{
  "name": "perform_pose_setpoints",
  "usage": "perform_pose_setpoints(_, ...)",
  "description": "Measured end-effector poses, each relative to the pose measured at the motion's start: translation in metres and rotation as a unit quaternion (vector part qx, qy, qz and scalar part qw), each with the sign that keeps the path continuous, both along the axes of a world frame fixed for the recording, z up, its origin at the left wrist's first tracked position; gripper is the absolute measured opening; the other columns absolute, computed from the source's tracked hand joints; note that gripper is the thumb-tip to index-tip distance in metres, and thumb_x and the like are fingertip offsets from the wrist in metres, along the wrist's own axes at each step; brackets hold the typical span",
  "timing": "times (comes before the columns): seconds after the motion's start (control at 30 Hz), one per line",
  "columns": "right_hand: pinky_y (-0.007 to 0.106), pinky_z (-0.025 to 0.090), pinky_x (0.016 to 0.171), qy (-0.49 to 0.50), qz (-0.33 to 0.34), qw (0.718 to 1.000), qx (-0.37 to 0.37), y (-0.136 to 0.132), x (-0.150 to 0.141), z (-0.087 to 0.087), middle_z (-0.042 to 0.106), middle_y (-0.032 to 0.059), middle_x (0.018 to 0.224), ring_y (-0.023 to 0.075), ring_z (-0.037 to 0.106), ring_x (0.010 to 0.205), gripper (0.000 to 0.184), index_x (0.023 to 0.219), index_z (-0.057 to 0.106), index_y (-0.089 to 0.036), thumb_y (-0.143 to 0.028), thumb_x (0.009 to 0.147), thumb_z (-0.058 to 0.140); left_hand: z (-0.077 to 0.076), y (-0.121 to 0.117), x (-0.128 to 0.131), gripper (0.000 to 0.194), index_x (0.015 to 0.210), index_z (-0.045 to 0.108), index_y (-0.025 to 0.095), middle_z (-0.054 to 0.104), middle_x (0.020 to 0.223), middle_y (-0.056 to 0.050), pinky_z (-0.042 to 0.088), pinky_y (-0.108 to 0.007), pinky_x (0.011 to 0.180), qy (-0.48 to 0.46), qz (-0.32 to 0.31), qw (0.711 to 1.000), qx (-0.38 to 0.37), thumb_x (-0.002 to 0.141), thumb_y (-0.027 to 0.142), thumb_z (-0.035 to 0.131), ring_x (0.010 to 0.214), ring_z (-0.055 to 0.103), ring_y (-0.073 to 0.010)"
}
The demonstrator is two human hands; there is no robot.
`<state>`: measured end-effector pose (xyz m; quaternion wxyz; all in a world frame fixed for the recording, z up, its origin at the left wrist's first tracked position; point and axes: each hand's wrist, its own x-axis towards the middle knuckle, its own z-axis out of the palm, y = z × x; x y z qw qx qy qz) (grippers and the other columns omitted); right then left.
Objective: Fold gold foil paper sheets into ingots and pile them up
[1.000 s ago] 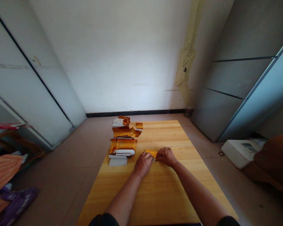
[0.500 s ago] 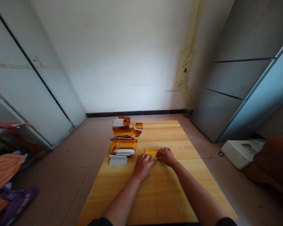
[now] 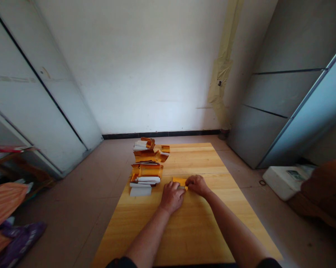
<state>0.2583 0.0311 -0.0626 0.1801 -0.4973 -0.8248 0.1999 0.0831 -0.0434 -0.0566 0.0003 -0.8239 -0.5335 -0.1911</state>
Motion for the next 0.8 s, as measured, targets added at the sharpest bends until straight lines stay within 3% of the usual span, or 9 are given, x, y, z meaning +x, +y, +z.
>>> perform_pose_setpoints(0.1,0.027,0.038,0.082,-0.015,-0.010,1.000,0.010,-0.002,-0.002,0.001,0.071,-0.0007,0.084,0.0152,0.061,0.081,0.017,0.081,0.071,-0.024,-0.022,0.069,0.059,0.002,0.000,0.005,0.014,0.088,0.069,0.029,0.057,0.093,-0.004,0.036,-0.034,0.079,-0.006,0.018,1.000,0.000,0.083,0.029,0.056,0.093,0.048,-0.0210)
perform_pose_setpoints(0.23,0.027,0.037,0.084,-0.039,-0.018,0.999,0.031,-0.005,-0.002,0.002,0.069,0.0007,0.087,0.0154,0.059,0.086,0.020,0.081,0.072,-0.024,-0.018,0.074,0.054,0.003,0.003,0.011,0.010,0.083,0.068,0.027,0.058,0.092,-0.003,0.034,-0.035,0.079,-0.018,0.057,0.998,-0.013,0.082,0.031,0.059,0.093,0.048,-0.0203)
perform_pose_setpoints(0.43,0.029,0.036,0.086,-0.052,0.047,0.994,0.090,-0.022,0.004,0.009,0.065,0.0050,0.101,0.0177,0.053,0.096,0.025,0.096,0.071,-0.025,-0.018,0.082,0.051,0.006,0.010,0.015,0.010,0.077,0.067,0.025,0.061,0.091,-0.003,0.030,-0.041,0.084,-0.019,0.109,0.994,-0.018,0.082,0.025,0.057,0.093,0.050,-0.0209)
perform_pose_setpoints(0.67,0.031,0.036,0.079,-0.151,-0.005,0.986,0.063,-0.041,-0.013,0.028,0.063,0.0078,0.094,0.0201,0.053,0.093,0.022,0.088,0.071,-0.024,-0.025,0.086,0.049,0.001,0.021,0.010,0.021,0.088,0.066,0.023,0.061,0.095,-0.005,0.034,-0.035,0.081,-0.037,0.121,0.992,0.001,0.079,0.010,0.052,0.093,0.051,-0.0202)
perform_pose_setpoints(0.8,0.030,0.036,0.076,-0.153,-0.012,0.987,0.047,-0.042,-0.021,0.031,0.064,0.0079,0.092,0.0202,0.055,0.091,0.020,0.087,0.071,-0.023,-0.024,0.086,0.050,-0.004,0.026,0.008,0.023,0.083,0.065,0.022,0.061,0.087,-0.004,0.037,-0.031,0.075,-0.052,0.074,0.996,-0.009,0.078,0.005,0.050,0.089,0.050,-0.0195)
